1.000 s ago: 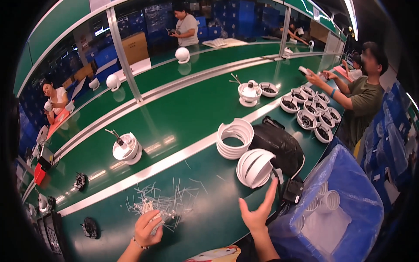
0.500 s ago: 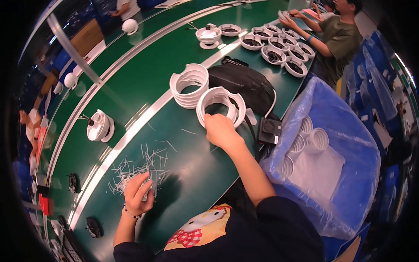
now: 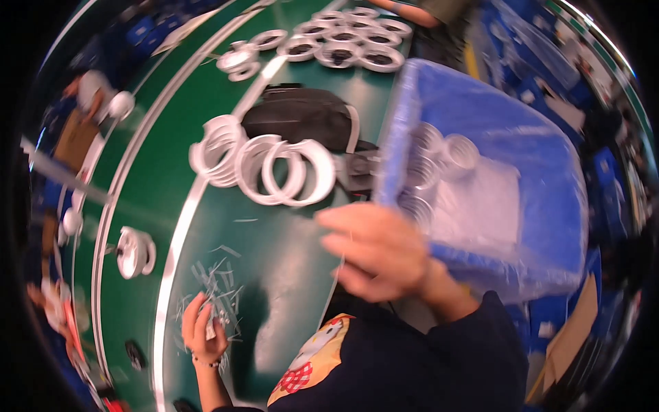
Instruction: Assembling lighting fixture components by fitting plastic housings onto internal electronic modules at a factory conveyor belt.
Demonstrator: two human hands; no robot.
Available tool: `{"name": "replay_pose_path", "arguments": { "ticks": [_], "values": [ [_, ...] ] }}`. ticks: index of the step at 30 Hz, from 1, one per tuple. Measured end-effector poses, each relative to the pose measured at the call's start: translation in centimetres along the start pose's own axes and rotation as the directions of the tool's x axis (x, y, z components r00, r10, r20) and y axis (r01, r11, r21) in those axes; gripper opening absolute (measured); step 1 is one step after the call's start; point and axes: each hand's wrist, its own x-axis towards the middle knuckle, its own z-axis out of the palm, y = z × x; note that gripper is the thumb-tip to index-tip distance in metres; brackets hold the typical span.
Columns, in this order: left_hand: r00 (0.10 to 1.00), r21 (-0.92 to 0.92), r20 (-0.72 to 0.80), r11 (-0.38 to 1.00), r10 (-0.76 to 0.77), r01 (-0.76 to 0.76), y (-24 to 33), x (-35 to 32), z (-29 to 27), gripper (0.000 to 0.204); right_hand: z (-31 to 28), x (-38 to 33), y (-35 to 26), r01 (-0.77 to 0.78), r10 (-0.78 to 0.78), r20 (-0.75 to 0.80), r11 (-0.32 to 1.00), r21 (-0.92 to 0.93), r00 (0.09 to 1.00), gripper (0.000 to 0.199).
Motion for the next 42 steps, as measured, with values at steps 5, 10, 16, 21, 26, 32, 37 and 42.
{"name": "replay_pose_path", "arguments": {
  "ticks": [5, 10, 16, 21, 26, 32, 37, 42],
  "values": [
    [0.999, -0.011, 0.041, 1.0, 0.024, -0.024, -0.2, -0.5, 0.0, 0.036, -11.8, -5.0, 8.3, -0.239, 0.297, -0.019, 0.729, -0.642, 0.955, 0.025],
    [0.993, -0.073, 0.049, 0.992, 0.108, -0.105, 0.8, 1.7, 1.0, 0.036, -16.4, -11.3, 22.0, -0.249, 0.855, 0.289, 0.42, -0.873, 0.431, 0.033],
    [0.992, -0.019, 0.06, 0.994, 0.108, -0.107, 2.5, 3.3, 1.2, 0.036, -13.0, -17.2, 31.7, -0.135, 0.896, 0.386, 0.42, -0.898, 0.219, 0.059],
    [0.93, 0.019, 0.162, 0.941, 0.33, -0.338, 5.4, 11.6, 7.8, 0.036, -11.1, -23.2, 36.3, -0.241, 0.919, 0.34, 0.382, -0.892, 0.199, 0.064],
    [0.976, 0.551, 0.109, 0.805, 0.189, -0.218, 3.0, 15.6, 18.2, 0.027, -10.6, -24.5, 37.1, -0.352, 0.913, 0.314, 0.393, -0.849, 0.26, 0.06],
    [0.897, 0.385, 0.435, 0.885, 0.076, -0.262, 2.0, 16.5, 17.1, 0.004, -11.0, -23.6, 36.5, -0.432, 0.95, 0.293, 0.309, -0.847, 0.106, 0.057],
    [0.96, 0.359, 0.264, 0.914, 0.094, -0.188, 1.2, 17.5, 14.5, 0.005, -10.4, -23.0, 36.3, -0.371, 0.959, 0.275, 0.28, -0.885, 0.068, 0.056],
    [0.938, 0.334, 0.336, 0.921, 0.082, -0.2, -2.3, 17.2, 15.4, 0.007, -9.8, -23.3, 35.4, -0.341, 0.926, 0.341, 0.378, -0.861, 0.163, 0.048]
  ]
}}
